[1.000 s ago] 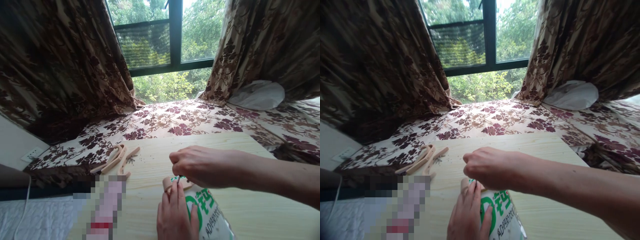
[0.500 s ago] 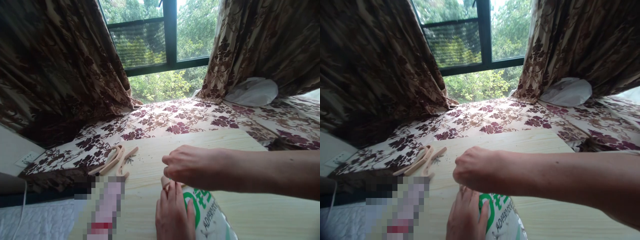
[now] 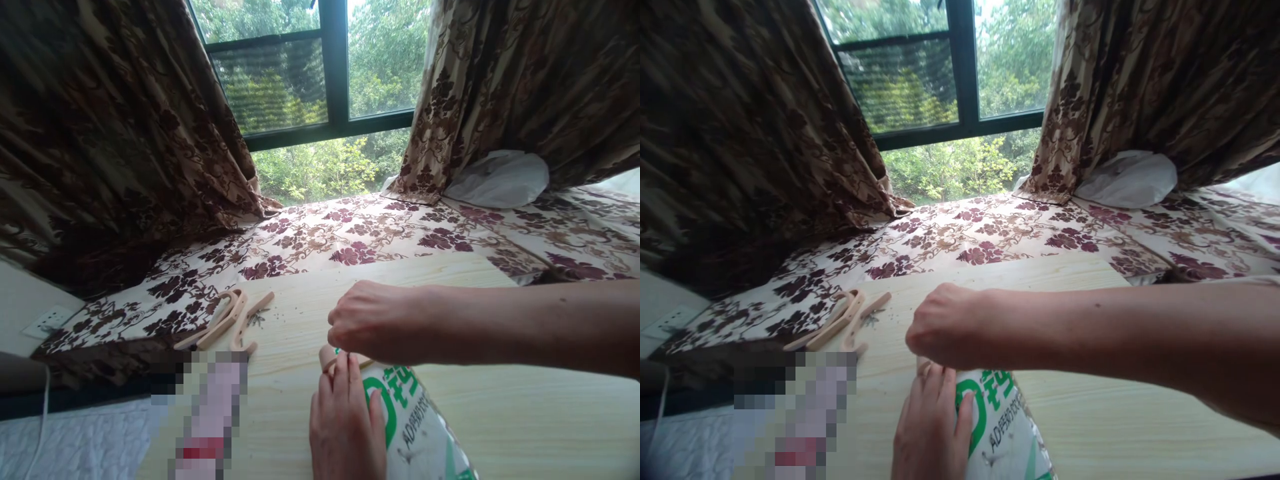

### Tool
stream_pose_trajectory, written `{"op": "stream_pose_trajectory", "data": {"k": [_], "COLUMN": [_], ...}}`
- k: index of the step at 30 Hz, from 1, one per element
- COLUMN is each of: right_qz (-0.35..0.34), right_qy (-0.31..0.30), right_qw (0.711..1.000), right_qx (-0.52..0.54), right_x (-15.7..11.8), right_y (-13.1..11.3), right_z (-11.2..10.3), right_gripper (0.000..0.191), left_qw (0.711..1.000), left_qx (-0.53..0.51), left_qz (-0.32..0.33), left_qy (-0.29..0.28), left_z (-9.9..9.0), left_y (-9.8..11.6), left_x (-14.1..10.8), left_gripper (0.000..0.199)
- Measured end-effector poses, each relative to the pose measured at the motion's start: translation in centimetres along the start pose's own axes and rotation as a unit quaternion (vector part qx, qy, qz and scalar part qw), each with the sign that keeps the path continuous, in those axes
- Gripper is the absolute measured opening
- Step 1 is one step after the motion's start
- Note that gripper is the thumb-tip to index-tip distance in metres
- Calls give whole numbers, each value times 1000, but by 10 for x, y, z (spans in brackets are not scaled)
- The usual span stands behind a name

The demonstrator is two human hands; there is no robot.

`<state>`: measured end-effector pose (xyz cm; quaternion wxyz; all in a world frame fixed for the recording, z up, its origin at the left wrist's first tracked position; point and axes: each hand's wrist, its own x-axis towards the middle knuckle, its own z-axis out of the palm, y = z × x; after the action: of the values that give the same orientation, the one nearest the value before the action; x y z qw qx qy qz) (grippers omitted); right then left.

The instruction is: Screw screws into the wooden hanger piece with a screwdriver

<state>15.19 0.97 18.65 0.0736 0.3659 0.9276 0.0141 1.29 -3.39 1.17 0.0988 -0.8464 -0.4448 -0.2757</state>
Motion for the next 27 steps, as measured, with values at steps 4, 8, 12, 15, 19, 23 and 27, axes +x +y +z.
{"op": "stream_pose_trajectory", "data": {"k": [4,8,12,15,19,23,27], "right_qz": [64,93,38,14,43,111,80], "right_qy": [-60,-82,-57,-51,-71,-78,-88], "right_qw": [996,992,998,999,996,990,992], "right_qx": [15,13,2,14,35,40,28], "right_x": [4,0,-2,2,8,7,2], "right_y": [4,5,4,7,12,12,8], "right_z": [-2,-7,-10,-10,-7,-7,-13], "right_gripper": [9,9,13,15,13,10,14], "left_qw": [1000,1000,1000,1000,1000,1000,1000], "left_qx": [-9,-8,-2,-9,-19,-20,-8], "left_qz": [2,4,-3,-3,1,4,1], "left_qy": [4,-1,-15,-14,-10,-6,-4], "left_z": [2,2,-1,-1,1,2,1], "left_y": [-1,-2,-1,0,-1,-2,-2], "left_x": [0,0,1,0,0,0,-1], "left_gripper": [37,37,38,38,38,39,38]}}
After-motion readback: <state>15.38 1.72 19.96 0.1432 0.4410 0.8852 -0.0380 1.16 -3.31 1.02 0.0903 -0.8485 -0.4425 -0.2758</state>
